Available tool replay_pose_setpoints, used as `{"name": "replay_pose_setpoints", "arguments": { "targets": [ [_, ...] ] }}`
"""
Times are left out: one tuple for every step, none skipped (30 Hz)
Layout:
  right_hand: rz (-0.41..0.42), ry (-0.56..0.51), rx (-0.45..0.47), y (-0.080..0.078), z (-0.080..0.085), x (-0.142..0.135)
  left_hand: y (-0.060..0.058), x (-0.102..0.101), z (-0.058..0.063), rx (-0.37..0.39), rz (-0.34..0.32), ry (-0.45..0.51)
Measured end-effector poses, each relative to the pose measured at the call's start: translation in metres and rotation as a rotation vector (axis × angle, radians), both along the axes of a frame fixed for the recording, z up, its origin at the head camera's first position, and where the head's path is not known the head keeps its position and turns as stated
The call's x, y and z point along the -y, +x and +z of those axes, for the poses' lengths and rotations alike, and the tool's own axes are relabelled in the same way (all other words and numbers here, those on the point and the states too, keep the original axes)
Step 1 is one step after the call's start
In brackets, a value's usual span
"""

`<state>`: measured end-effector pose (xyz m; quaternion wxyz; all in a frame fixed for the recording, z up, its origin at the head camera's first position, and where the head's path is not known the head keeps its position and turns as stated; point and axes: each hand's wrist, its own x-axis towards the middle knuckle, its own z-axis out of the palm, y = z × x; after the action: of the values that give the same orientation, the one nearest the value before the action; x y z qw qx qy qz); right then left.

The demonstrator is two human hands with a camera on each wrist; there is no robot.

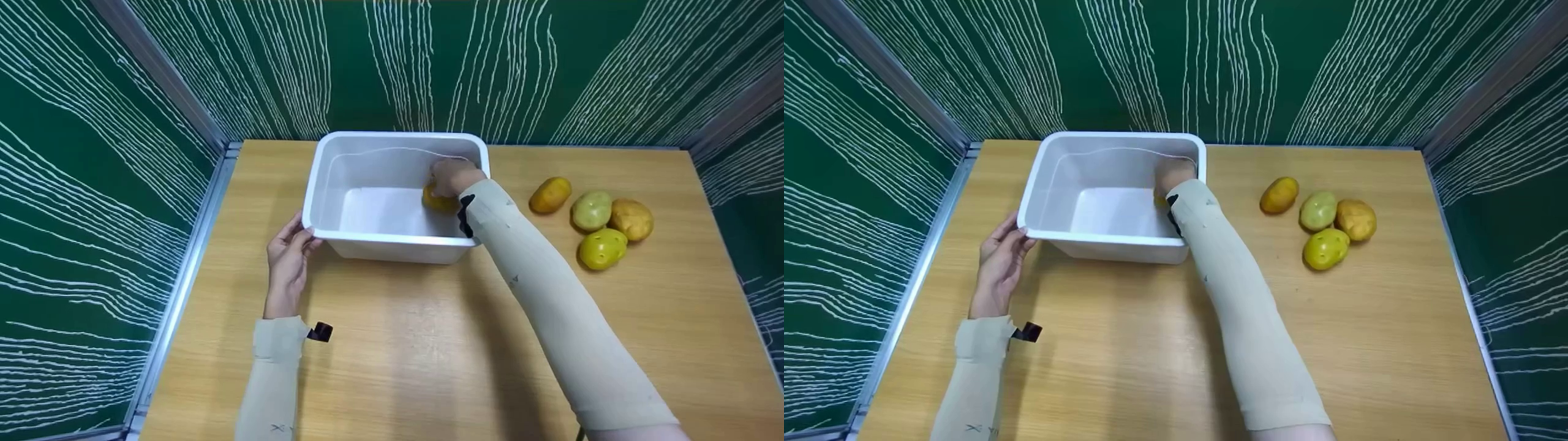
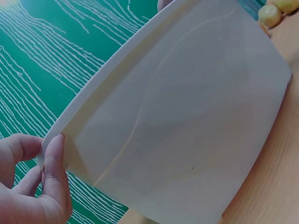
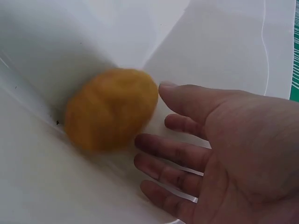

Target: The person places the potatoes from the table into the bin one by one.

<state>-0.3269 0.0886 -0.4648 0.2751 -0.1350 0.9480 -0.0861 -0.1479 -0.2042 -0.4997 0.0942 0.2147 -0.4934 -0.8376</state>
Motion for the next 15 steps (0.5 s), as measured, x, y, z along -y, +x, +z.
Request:
{"name": "replay_pose_setpoints", "arguments": {
  "targets": [
    [-0.004,0.002,0.004,0.000,0.000,0.000,0.000,0.000,0.000,0.001,-0.001,-0.001],
    [-0.009,0.003,0.011,0.000,-0.001,-0.001,0.000,-0.001,0.000,0.003,-0.002,-0.002],
    [-0.021,-0.002,0.019,0.001,-0.001,-0.001,0.000,-0.001,0.000,0.002,-0.002,-0.002],
    [-0.037,-0.013,0.026,0.001,0.000,-0.001,0.000,-0.001,0.000,0.003,-0.005,-0.003],
    [-0.048,-0.024,0.034,0.002,0.001,-0.001,-0.001,-0.001,0.000,0.003,-0.008,-0.003],
    [-0.053,-0.034,0.041,0.003,0.002,-0.001,-0.001,-0.001,0.000,0.003,-0.010,-0.003],
    [-0.046,-0.038,0.043,0.004,0.005,-0.001,-0.001,-0.001,0.000,0.003,-0.012,-0.003],
    [-0.042,-0.043,0.049,0.005,0.008,-0.001,-0.001,-0.001,0.000,0.005,-0.013,-0.003],
    [-0.054,-0.057,0.062,0.007,0.012,0.000,-0.001,0.000,0.000,0.006,-0.012,-0.002],
    [-0.049,-0.062,0.070,0.008,0.016,0.000,-0.001,0.000,0.000,0.007,-0.012,-0.001],
    [-0.040,-0.059,0.076,0.009,0.021,0.001,-0.001,0.001,0.000,0.007,-0.010,0.000],
    [-0.033,-0.058,0.085,0.011,0.026,0.001,-0.001,0.000,0.000,0.007,-0.009,0.001],
    [-0.020,-0.052,0.084,0.013,0.030,0.001,-0.001,0.000,0.000,0.007,-0.009,0.002],
    [-0.005,-0.047,0.079,0.014,0.035,0.001,0.000,0.000,0.000,0.007,-0.011,0.002],
    [0.016,-0.042,0.068,0.016,0.039,0.002,0.000,0.001,-0.001,0.007,-0.015,0.002]
  ]
}}
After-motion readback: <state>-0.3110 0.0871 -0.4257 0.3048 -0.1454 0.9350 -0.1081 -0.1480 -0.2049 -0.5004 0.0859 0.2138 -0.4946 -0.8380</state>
